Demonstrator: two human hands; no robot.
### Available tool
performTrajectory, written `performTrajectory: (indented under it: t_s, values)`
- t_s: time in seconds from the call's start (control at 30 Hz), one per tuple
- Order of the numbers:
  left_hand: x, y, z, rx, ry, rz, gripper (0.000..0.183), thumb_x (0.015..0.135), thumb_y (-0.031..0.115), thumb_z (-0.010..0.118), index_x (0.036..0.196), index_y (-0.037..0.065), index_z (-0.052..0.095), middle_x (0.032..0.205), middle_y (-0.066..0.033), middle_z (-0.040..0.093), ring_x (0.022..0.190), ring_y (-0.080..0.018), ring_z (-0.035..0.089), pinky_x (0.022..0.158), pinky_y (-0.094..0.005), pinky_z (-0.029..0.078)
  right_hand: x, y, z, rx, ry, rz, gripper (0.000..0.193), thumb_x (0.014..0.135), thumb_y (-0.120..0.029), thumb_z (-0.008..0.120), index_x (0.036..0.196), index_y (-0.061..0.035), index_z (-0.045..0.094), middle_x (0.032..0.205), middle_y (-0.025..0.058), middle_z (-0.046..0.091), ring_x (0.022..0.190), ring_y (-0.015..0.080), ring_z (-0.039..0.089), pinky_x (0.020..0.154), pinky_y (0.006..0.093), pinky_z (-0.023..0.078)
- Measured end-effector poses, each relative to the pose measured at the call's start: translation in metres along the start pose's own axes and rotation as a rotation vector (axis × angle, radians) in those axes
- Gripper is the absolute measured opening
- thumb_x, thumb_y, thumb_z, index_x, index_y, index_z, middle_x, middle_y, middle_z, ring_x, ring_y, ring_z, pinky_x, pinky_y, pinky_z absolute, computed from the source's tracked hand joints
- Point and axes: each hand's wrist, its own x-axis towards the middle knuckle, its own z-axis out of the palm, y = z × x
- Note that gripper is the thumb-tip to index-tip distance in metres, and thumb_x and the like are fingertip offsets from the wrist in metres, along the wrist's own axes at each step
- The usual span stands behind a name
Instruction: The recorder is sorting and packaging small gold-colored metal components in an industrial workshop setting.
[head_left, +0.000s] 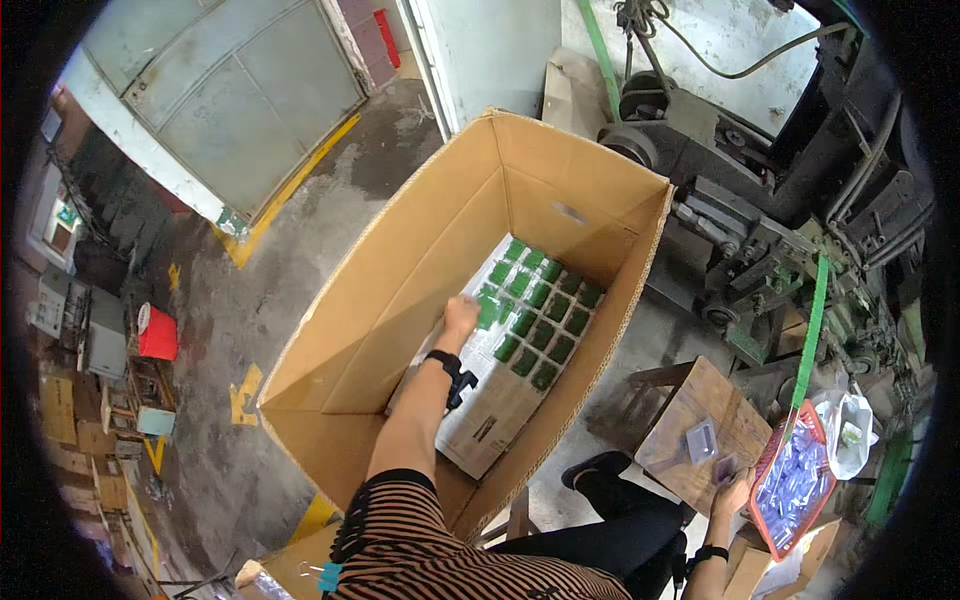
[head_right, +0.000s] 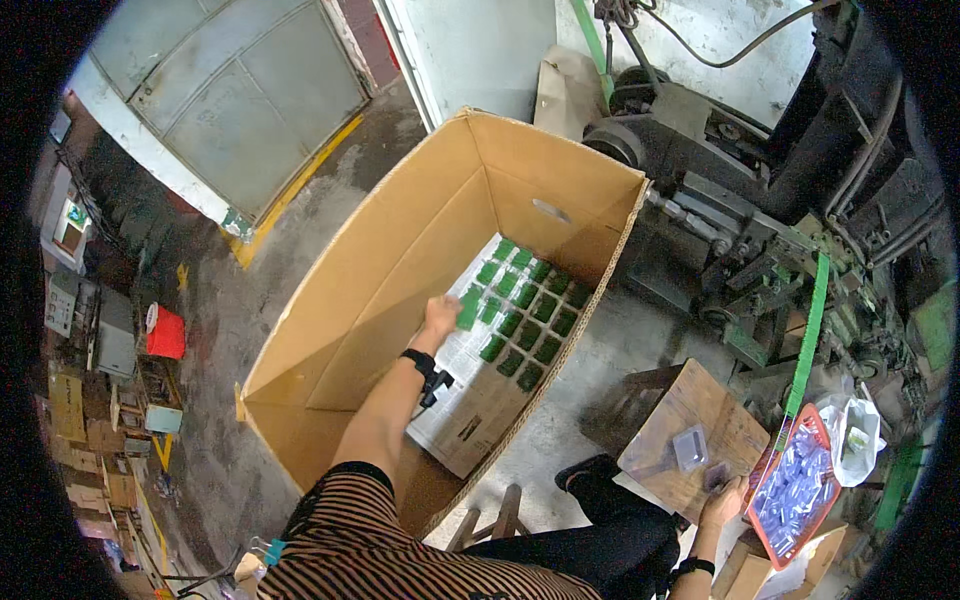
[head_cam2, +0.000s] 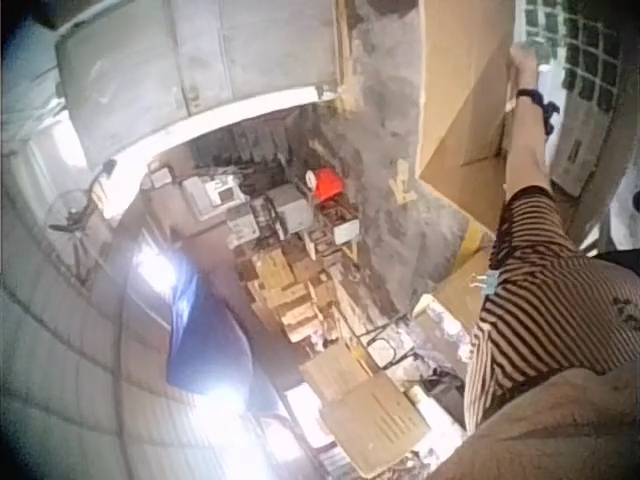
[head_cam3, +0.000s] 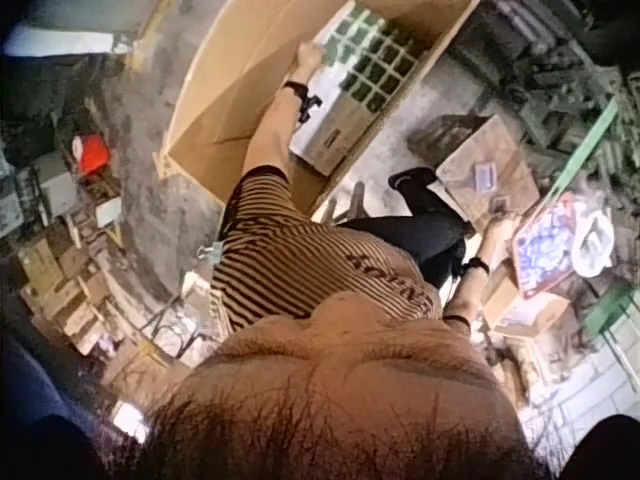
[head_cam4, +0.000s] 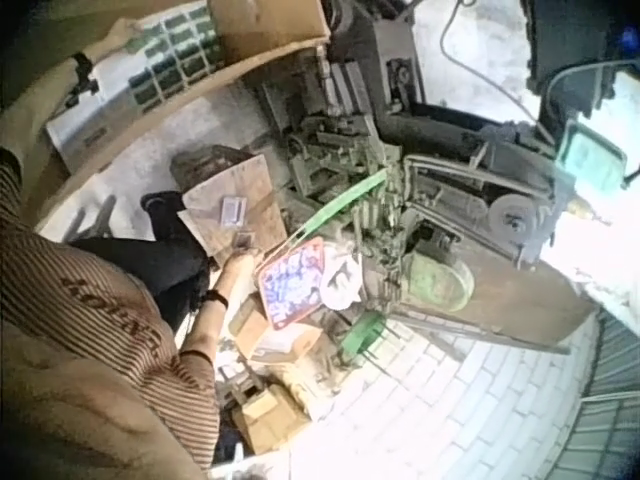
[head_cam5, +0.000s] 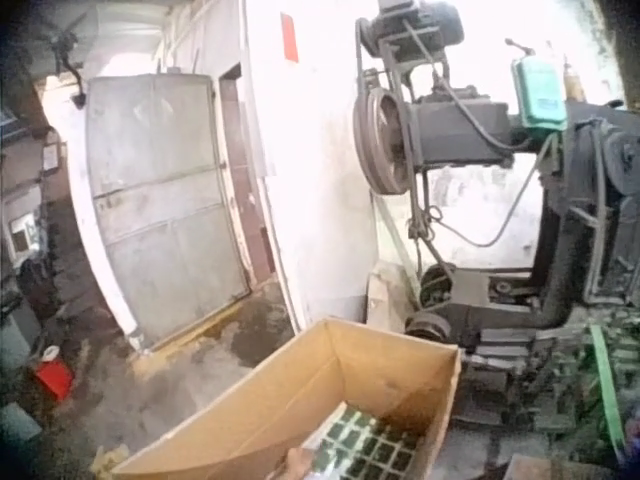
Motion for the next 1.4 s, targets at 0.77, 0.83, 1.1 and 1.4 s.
performTrajectory:
  t_s: [0.77,0.83,1.1,1.4]
  values:
    - [-0.025,0.3,-0.025,-0.391,-0.152,0.302,0.019,0.084,0.01,0.056,0.099,0.0,0.062,0.094,-0.0075,0.064,0.088,-0.0121,0.058,0.079,-0.0258,0.046,0.025,-0.009,-0.084,0.004,-0.049,-0.01,0.01,0.072,-0.007,0.052,0.069,-0.0032,0.061,0.068,0.023,0.06,0.068,0.0394,0.061,0.064,0.0466,0.048]
    - [-0.068,0.39,-0.033,-0.491,-0.308,0.467,0.023,0.085,0.01,0.056,0.107,0.002,0.058,0.106,-0.0088,0.06,0.098,-0.0165,0.058,0.083,-0.0283,0.046,0.03,0.001,-0.121,0.17,0.225,0.155,0.01,0.077,-0.011,0.056,0.08,-0.0011,0.057,0.069,0.0226,0.06,0.069,0.0405,0.06,0.062,0.0477,0.047]
    - [-0.3,0.516,0.118,-0.491,-1.158,0.535,0.049,0.088,0.032,0.057,0.124,0.002,0.044,0.111,-0.0097,0.056,0.099,-0.0169,0.054,0.084,-0.0306,0.046,0.044,-0.05,-0.274,1.47,0.036,0.034,0.006,0.083,-0.008,0.062,0.083,-0.003,0.06,0.061,0.0022,0.059,0.048,0.0059,0.052,0.042,0.0181,0.039]
    - [-0.365,0.388,0.185,-0.901,-0.934,-0.379,0.029,0.095,0.025,0.041,0.114,0.004,0.046,0.087,-0.0104,0.059,0.076,-0.0212,0.062,0.061,-0.031,0.054,0.103,-0.049,-0.223,0.797,0.042,-0.455,0.039,0.075,0.0,0.056,0.112,-0.011,0.055,0.101,0.021,0.056,0.093,0.0403,0.054,0.079,0.0426,0.045]
